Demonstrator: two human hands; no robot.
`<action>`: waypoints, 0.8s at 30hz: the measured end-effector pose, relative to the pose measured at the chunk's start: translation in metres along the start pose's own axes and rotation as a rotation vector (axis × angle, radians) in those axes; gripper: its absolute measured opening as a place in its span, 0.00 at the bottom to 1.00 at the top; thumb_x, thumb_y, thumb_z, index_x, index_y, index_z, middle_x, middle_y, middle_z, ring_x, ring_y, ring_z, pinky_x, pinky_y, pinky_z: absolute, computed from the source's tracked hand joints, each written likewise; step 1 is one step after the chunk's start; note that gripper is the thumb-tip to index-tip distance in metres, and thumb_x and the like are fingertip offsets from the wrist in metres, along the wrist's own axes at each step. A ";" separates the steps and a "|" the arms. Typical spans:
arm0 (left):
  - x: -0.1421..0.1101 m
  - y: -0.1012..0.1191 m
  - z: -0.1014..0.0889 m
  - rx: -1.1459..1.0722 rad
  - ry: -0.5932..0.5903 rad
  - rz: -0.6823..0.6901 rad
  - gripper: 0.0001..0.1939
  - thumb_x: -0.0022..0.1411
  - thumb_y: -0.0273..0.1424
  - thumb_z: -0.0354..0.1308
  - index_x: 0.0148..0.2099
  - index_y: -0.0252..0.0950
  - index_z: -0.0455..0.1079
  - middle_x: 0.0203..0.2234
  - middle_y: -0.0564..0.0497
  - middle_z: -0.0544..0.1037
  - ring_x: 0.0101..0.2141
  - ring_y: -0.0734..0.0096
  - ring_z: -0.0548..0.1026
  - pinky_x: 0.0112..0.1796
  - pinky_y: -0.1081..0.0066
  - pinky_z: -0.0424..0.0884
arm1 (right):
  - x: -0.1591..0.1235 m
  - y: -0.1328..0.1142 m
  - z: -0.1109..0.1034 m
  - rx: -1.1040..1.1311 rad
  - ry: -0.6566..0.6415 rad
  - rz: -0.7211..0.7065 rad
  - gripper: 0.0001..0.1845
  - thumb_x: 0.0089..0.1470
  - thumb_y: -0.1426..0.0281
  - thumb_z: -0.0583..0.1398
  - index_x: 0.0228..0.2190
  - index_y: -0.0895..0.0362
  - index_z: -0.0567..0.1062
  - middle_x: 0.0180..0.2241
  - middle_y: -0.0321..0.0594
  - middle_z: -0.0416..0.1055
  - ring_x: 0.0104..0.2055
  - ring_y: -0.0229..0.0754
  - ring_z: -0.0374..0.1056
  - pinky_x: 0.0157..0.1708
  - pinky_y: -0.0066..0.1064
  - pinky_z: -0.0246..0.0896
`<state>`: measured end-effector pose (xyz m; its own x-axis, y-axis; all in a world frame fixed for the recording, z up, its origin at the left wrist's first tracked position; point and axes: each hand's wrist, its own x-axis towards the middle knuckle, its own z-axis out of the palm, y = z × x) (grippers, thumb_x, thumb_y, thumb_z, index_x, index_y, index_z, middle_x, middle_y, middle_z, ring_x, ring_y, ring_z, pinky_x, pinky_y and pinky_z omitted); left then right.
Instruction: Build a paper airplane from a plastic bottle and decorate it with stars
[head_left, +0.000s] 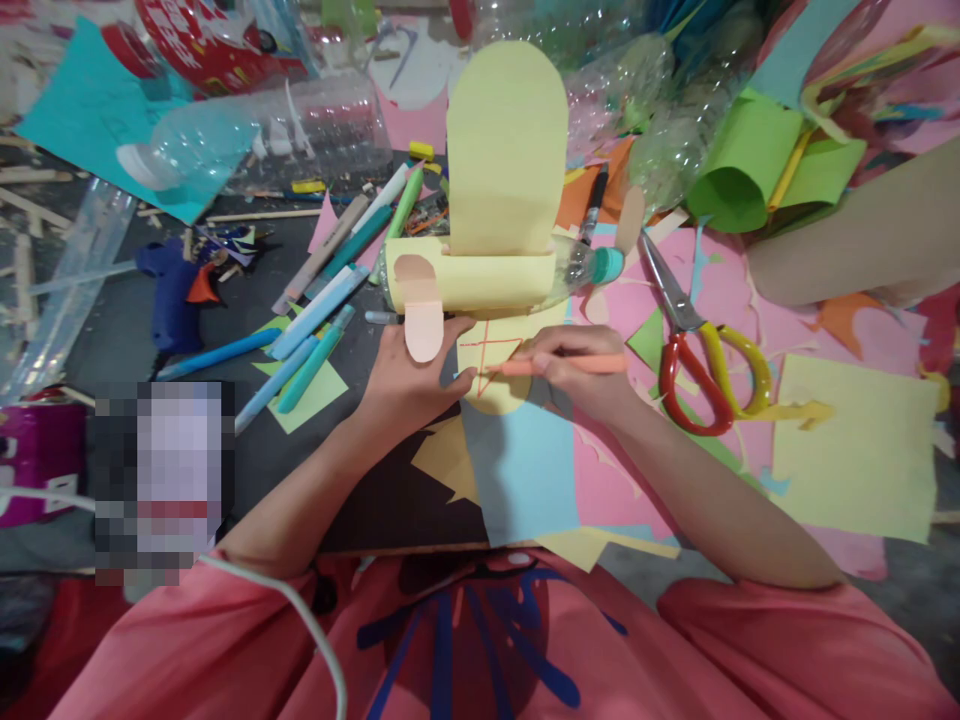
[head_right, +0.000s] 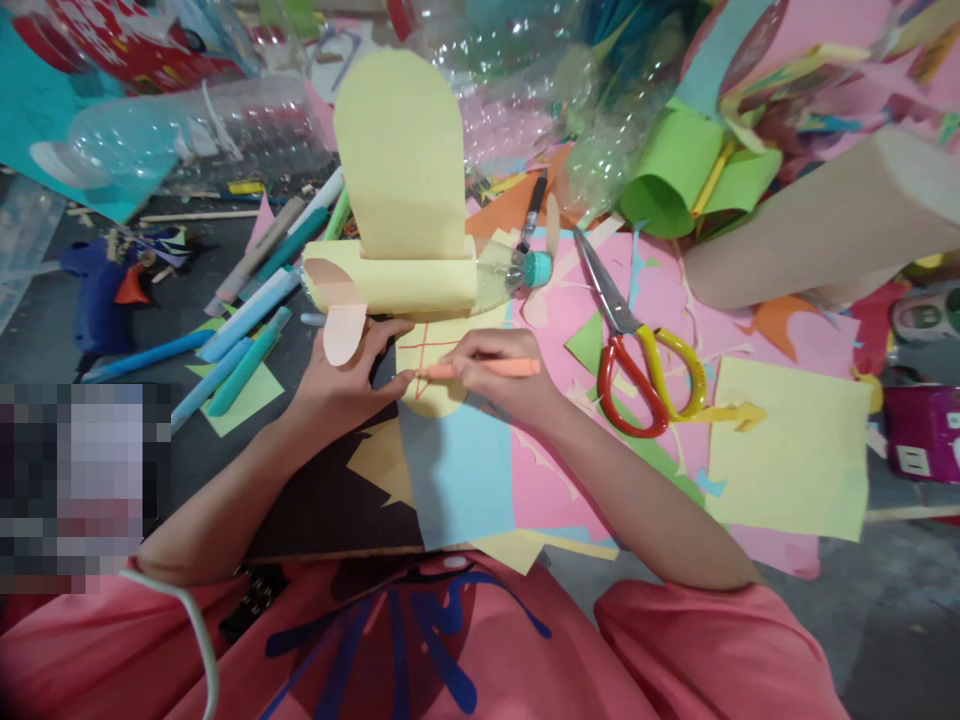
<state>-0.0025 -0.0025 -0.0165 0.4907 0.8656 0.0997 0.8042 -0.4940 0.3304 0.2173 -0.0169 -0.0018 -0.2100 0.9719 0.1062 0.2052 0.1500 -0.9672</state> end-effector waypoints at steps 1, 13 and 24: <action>0.000 0.000 -0.001 0.003 -0.001 -0.002 0.23 0.66 0.36 0.56 0.62 0.40 0.68 0.48 0.43 0.79 0.49 0.52 0.74 0.53 0.59 0.65 | 0.001 0.000 0.000 0.013 0.101 0.044 0.15 0.58 0.60 0.62 0.24 0.55 0.80 0.24 0.38 0.79 0.25 0.40 0.73 0.24 0.31 0.66; 0.000 0.001 -0.003 -0.012 -0.021 0.003 0.24 0.66 0.35 0.56 0.63 0.39 0.67 0.49 0.44 0.79 0.50 0.53 0.75 0.55 0.59 0.64 | 0.008 0.005 0.004 -0.021 0.209 0.124 0.08 0.53 0.65 0.64 0.31 0.53 0.83 0.32 0.38 0.83 0.36 0.43 0.78 0.36 0.34 0.73; -0.001 0.000 -0.002 0.017 -0.013 0.015 0.23 0.67 0.36 0.55 0.63 0.40 0.67 0.50 0.44 0.79 0.51 0.54 0.74 0.54 0.59 0.64 | 0.010 0.002 0.000 0.007 0.156 0.166 0.07 0.51 0.67 0.63 0.25 0.54 0.80 0.28 0.38 0.82 0.32 0.43 0.77 0.33 0.34 0.71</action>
<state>-0.0037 -0.0031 -0.0143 0.5073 0.8568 0.0926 0.8021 -0.5087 0.3128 0.2157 -0.0074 -0.0023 -0.0235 0.9995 -0.0203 0.2178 -0.0147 -0.9759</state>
